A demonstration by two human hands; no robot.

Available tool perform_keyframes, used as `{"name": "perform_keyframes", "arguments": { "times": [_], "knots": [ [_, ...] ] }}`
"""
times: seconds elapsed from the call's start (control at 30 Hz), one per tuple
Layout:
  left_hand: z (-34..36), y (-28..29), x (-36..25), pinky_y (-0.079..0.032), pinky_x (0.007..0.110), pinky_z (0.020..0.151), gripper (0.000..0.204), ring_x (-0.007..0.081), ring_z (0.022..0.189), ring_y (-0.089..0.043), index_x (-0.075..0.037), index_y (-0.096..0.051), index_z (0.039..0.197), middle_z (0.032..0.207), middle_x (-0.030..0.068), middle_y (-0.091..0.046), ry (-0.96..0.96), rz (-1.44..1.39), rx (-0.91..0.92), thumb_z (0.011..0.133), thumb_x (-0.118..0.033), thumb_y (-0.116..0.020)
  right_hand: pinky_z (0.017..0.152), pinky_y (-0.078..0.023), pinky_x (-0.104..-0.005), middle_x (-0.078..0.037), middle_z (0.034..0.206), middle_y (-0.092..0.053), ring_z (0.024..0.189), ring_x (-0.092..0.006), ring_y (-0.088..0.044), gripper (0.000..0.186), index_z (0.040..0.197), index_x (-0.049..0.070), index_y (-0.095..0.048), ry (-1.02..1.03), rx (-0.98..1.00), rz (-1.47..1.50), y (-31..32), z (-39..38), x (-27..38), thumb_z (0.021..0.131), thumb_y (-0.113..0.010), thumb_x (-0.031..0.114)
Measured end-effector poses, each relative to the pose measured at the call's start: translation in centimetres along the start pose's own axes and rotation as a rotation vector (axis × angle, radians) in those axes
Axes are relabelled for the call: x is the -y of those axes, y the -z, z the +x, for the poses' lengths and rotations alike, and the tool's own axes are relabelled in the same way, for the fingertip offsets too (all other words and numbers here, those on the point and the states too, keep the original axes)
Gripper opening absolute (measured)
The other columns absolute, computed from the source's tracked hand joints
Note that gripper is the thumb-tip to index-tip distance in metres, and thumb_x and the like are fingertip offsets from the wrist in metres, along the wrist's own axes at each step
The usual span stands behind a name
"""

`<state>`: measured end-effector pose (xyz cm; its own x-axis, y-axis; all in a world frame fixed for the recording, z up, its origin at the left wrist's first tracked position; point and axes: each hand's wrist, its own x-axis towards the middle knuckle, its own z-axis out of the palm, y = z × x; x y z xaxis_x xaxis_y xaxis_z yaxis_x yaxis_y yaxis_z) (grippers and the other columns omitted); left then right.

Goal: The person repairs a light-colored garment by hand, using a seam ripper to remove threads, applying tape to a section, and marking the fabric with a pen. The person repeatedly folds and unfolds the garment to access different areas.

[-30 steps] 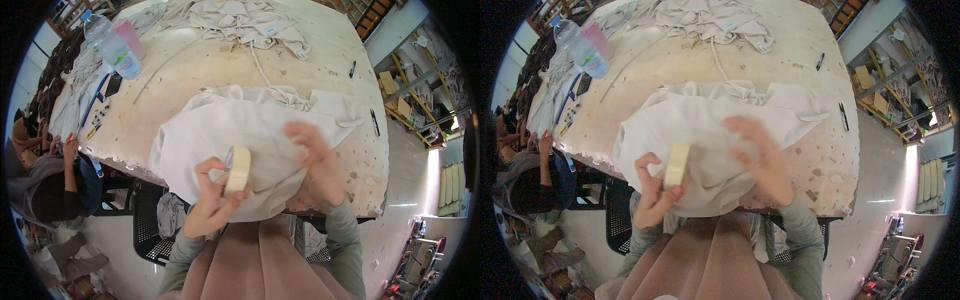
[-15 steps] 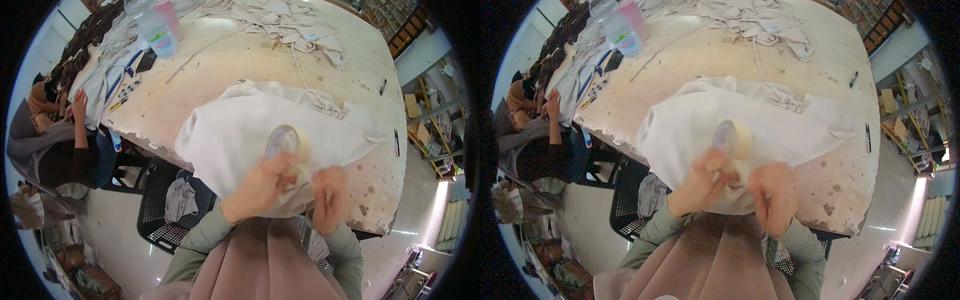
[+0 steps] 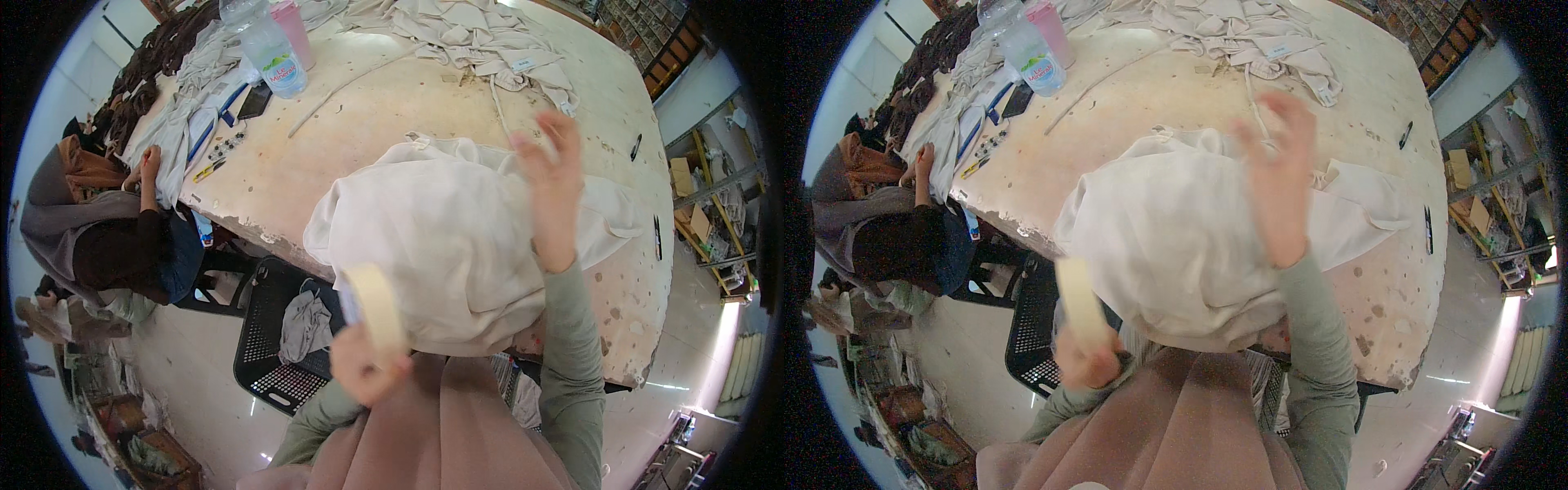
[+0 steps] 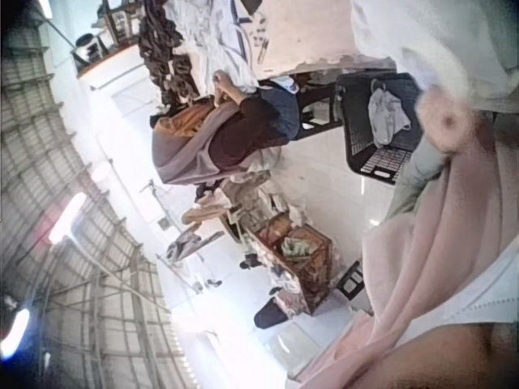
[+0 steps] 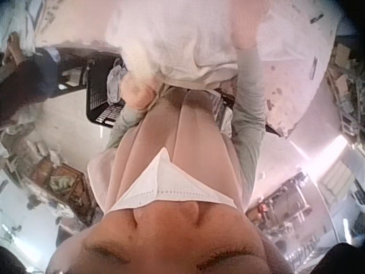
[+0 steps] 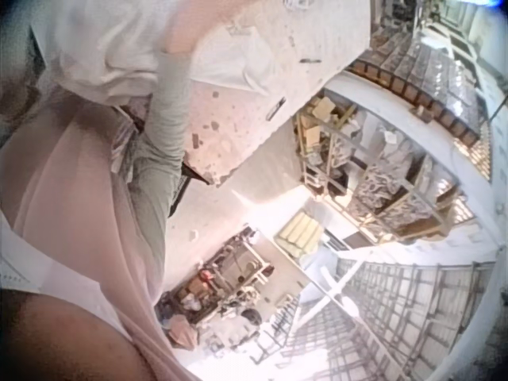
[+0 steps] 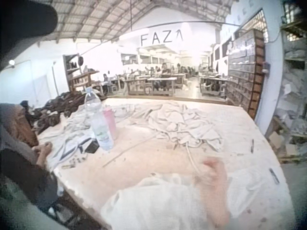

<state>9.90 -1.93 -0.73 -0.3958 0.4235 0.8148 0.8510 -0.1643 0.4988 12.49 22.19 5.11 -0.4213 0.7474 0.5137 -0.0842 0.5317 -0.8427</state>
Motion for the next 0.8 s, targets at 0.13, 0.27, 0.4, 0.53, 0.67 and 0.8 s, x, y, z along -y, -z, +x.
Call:
{"name": "perform_keyframes", "arguments": {
  "times": [0.13, 0.27, 0.4, 0.53, 0.67, 0.8],
  "knots": [
    [0.5, 1.4, 2.5, -0.038, 0.026, 0.049, 0.044, 0.0119, 0.051, -0.04, -0.01, -0.028, 0.141, 0.067, 0.0033, -0.049, 0.785, -0.169, -0.441, 0.099, -0.016, -0.039, 0.103, -0.029, -0.0494, -0.015, 0.124, -0.049, 0.118, -0.0316, -0.044, 0.064, 0.131, 0.012, -0.044, 0.245, 0.518, -0.192, -6.8, -6.1, 0.3, 0.076, -0.074, 0.023],
    [1.9, 3.6, 4.0, -0.043, 0.027, 0.065, 0.056, 0.014, 0.061, -0.049, -0.009, -0.016, 0.148, 0.084, 0.0069, -0.053, 0.937, -0.761, -0.631, 0.099, -0.02, -0.039, 0.099, -0.035, -0.0391, -0.015, 0.125, -0.052, 0.112, -0.0296, -0.052, 0.063, 0.132, 0.009, -0.044, -0.176, 0.677, 0.016, -7.4, -7.2, -2.1, 0.077, -0.071, 0.02],
    [1.8, 4.8, 3.9, -0.043, 0.034, 0.086, 0.053, 0.0154, 0.097, -0.057, -0.012, -0.038, 0.139, 0.112, 0.0021, -0.057, 0.851, -1.601, -0.691, 0.089, -0.019, -0.055, 0.095, -0.039, -0.0336, -0.012, 0.113, -0.061, 0.102, -0.0248, -0.058, 0.043, 0.118, 0.004, -0.053, -0.227, 0.122, 0.157, 1.8, -2.9, -4.0, 0.079, -0.067, 0.014],
    [1.2, 2.7, 5.9, -0.043, 0.034, 0.084, 0.031, 0.0169, 0.098, -0.059, -0.015, -0.052, 0.122, 0.117, 0.0012, -0.057, 0.304, -2.289, -0.293, 0.091, -0.017, -0.05, 0.099, -0.04, -0.0332, -0.015, 0.126, -0.051, 0.112, -0.0208, -0.051, 0.065, 0.145, 0.006, -0.02, -0.014, -0.344, 0.228, 16.0, -2.6, -4.1, 0.091, -0.054, 0.014],
    [0.7, 1.5, 8.0, -0.045, 0.024, 0.063, 0.028, 0.0182, 0.098, -0.059, -0.028, -0.049, 0.123, 0.128, 0.0038, -0.054, 0.078, -2.639, 0.374, 0.097, -0.019, -0.045, 0.107, -0.029, -0.0383, -0.017, 0.134, -0.044, 0.122, -0.0259, -0.043, 0.064, 0.143, 0.003, -0.019, -0.201, -0.879, -0.006, 24.6, -5.9, -6.4, 0.091, -0.053, 0.016],
    [1.2, 2.1, 8.4, -0.046, 0.034, 0.068, 0.038, 0.0241, 0.087, -0.059, -0.018, -0.05, 0.124, 0.12, 0.0083, -0.055, 0.705, -1.319, 0.076, 0.088, -0.014, -0.061, 0.104, -0.032, -0.0393, -0.017, 0.133, -0.045, 0.121, -0.0266, -0.045, 0.06, 0.141, 0.003, -0.026, -0.027, -0.727, -0.424, 25.2, -7.6, -7.4, 0.089, -0.055, 0.015]
  ]
}}
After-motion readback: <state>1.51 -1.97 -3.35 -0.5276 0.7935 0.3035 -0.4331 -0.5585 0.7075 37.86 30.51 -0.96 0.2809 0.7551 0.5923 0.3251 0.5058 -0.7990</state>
